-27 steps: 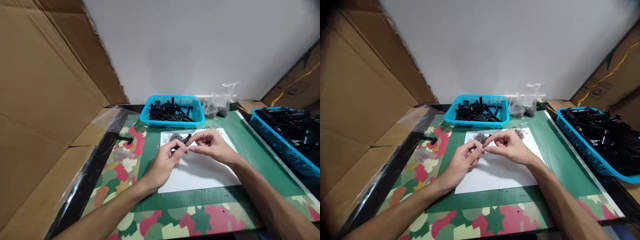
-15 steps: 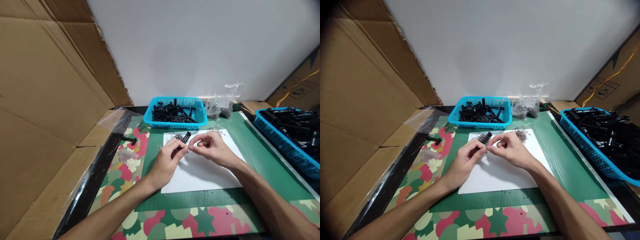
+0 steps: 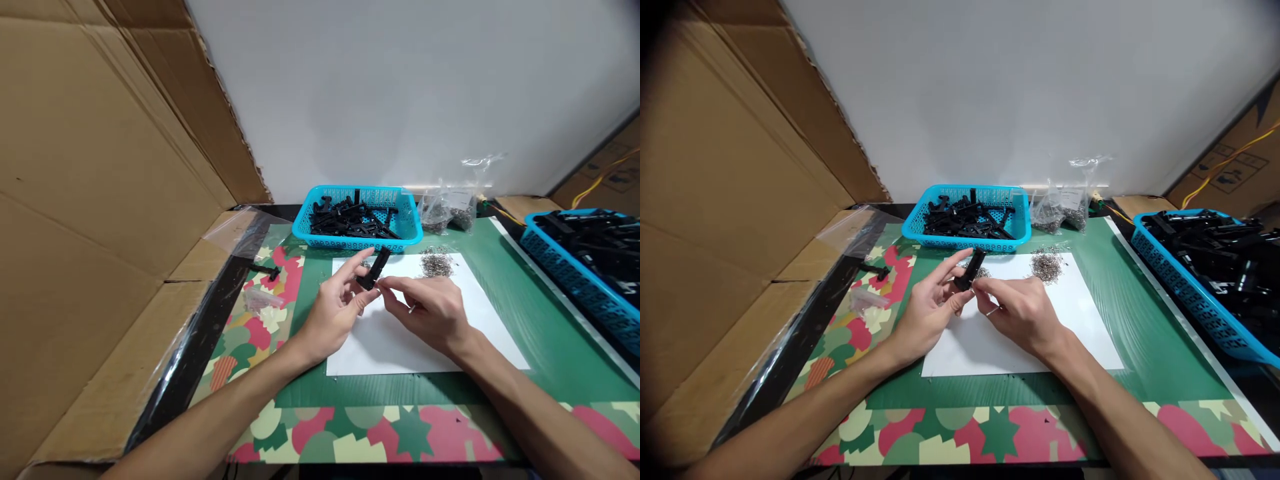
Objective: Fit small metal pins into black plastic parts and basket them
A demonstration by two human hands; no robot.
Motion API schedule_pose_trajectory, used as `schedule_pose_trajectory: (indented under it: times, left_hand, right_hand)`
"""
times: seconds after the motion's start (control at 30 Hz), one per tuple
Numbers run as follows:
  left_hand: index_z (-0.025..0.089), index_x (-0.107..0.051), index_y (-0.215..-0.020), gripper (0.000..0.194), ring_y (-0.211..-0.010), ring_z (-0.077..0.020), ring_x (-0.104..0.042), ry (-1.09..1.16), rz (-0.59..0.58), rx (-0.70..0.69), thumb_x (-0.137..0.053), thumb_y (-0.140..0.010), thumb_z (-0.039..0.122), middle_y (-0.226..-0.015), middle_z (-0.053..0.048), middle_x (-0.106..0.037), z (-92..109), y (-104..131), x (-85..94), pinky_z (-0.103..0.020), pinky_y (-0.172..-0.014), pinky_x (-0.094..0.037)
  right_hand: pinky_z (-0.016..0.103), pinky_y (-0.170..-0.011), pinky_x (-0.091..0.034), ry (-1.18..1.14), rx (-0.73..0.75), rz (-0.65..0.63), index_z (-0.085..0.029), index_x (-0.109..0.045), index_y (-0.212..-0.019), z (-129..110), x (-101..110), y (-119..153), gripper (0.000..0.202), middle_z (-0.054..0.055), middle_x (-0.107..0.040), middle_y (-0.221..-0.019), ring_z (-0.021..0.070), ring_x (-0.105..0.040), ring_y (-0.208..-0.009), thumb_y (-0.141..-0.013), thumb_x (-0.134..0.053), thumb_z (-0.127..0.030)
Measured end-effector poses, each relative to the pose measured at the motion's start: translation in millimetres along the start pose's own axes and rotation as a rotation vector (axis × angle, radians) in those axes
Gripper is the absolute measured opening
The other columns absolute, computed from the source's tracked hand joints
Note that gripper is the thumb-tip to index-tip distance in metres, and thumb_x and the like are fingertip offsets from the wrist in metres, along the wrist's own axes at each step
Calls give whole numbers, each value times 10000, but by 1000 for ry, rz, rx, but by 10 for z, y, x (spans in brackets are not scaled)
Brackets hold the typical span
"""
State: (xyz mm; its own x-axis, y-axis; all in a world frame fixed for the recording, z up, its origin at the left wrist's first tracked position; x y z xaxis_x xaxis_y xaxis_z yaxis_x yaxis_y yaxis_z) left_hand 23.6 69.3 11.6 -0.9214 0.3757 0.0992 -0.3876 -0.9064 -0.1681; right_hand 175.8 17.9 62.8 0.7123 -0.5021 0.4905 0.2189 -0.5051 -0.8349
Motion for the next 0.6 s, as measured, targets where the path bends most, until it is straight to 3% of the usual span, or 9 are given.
schedule_pose_trajectory:
  times: [0.17,0.3,0.4,0.6]
  left_hand:
    - [286,-727,-1405,624,-588,-82,-558,-8,30,46,-886,-802,266,-1069,-44,-732,28,-48,79,-217,-513,-537]
    - [196,-850,-1172,522,-569,-120,-613,-53,50,43,-950,-659,189,-981,-85,-824,43,-102,176,-228,-471,-550]
    - [172,-879,-1053,433,-548,-127,-630,-88,47,9,-934,-626,130,-920,-90,-842,65,-134,231,-229,-467,-555]
    - [184,-887,-997,380,-582,-129,-653,-189,73,-88,-937,-625,123,-900,-81,-849,133,-139,283,-221,-504,-547]
  right_hand:
    - [246,-477,-351,-34,49,-47,-205,-702,-914,-6,-12,52,187,-75,-637,-564,77,-468,-432,-924,-649,-26]
    - [260,-471,-321,-78,42,-147,-202,-694,-898,20,-80,129,195,-77,-603,-574,75,-491,-451,-924,-624,-21]
    - [265,-474,-305,-103,57,-208,-191,-674,-869,9,-127,160,216,-77,-573,-573,71,-491,-462,-926,-590,-1]
    - [278,-482,-315,-64,165,-207,-150,-668,-1029,-77,-121,131,209,-56,-625,-611,88,-500,-477,-976,-534,1]
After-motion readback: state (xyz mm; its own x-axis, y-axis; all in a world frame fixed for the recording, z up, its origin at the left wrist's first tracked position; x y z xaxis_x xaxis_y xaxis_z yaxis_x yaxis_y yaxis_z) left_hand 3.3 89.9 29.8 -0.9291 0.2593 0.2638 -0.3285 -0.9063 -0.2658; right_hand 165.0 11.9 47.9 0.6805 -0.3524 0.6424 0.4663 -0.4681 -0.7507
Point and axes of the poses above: each hand's wrist, its own y-axis away from the middle knuckle, its own x-axis out of the back of the hand, z = x × y, the point moved 7 cm from there along -y, towards the middle knuckle
